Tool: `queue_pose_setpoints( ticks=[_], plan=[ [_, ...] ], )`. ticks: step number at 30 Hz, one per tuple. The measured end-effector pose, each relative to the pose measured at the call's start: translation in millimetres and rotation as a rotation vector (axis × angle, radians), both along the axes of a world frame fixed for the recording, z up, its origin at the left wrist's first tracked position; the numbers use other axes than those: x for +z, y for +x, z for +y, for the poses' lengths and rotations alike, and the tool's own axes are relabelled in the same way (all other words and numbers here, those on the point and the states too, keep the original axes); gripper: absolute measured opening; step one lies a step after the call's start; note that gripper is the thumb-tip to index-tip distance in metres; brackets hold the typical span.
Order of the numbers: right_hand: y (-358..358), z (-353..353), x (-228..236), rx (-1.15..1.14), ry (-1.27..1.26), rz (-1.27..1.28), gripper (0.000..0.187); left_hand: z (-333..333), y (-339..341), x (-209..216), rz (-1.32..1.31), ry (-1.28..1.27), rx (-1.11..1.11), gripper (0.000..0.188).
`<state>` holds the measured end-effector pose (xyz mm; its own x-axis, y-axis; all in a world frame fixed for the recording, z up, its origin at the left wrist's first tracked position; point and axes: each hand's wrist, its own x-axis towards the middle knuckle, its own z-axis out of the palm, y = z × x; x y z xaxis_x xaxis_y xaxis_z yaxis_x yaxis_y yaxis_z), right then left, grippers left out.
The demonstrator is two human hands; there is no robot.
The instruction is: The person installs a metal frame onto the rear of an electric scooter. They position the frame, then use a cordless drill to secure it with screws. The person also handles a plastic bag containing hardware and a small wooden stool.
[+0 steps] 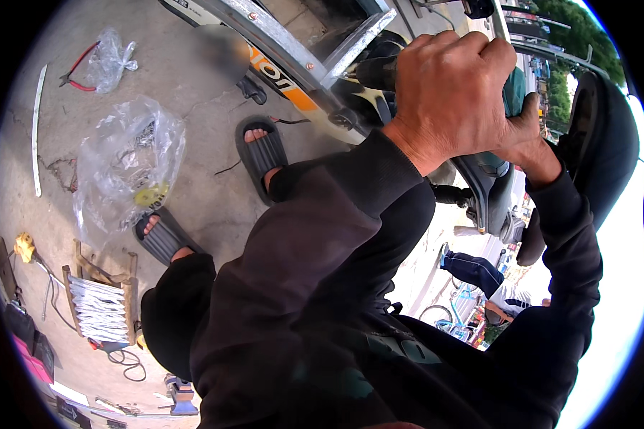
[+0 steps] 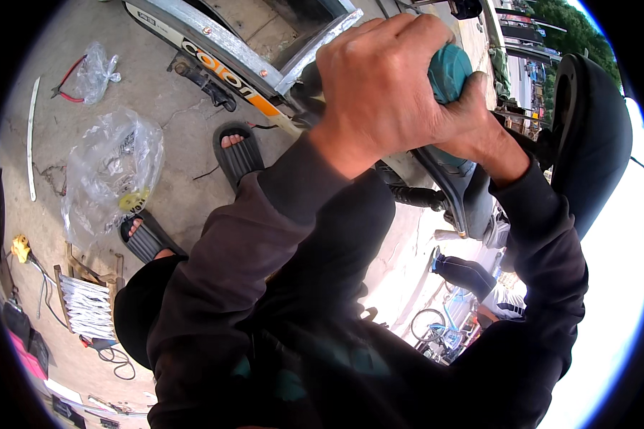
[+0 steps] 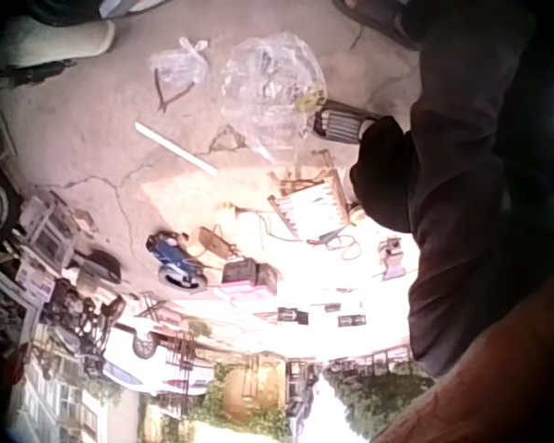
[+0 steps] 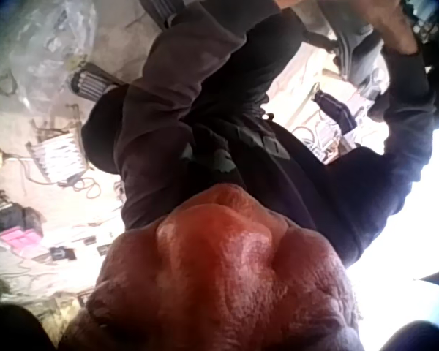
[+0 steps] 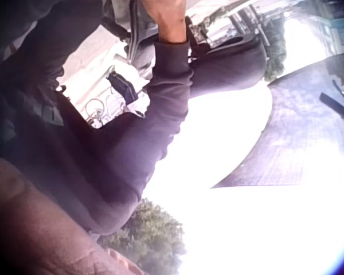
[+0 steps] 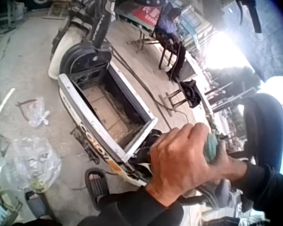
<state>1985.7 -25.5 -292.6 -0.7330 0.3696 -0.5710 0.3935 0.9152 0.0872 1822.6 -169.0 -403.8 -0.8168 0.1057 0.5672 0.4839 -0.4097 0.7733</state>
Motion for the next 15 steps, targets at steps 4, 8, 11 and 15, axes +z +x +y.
queue_pose_setpoints(
  ticks=[4,8,11,15],
  plan=[
    [-6.4,-8.0,-2.8,-0.009,-0.001,0.045,0.067,3.3,0.9,-0.1,-0.004,0.015,0.015,0.032],
    [-11.1,-16.9,-4.8,0.047,0.059,0.081,0.067,1.4,-1.0,-0.5,-0.004,0.015,0.028,0.032],
    [-16.0,-13.2,-1.0,0.154,0.093,0.015,0.062,0.6,-0.3,0.7,-0.024,-0.015,0.008,0.034],
    [18.0,13.9,-5.4,-0.619,-0.573,0.394,0.058,3.7,1.0,2.7,-0.015,0.027,0.017,0.032]
  ],
)
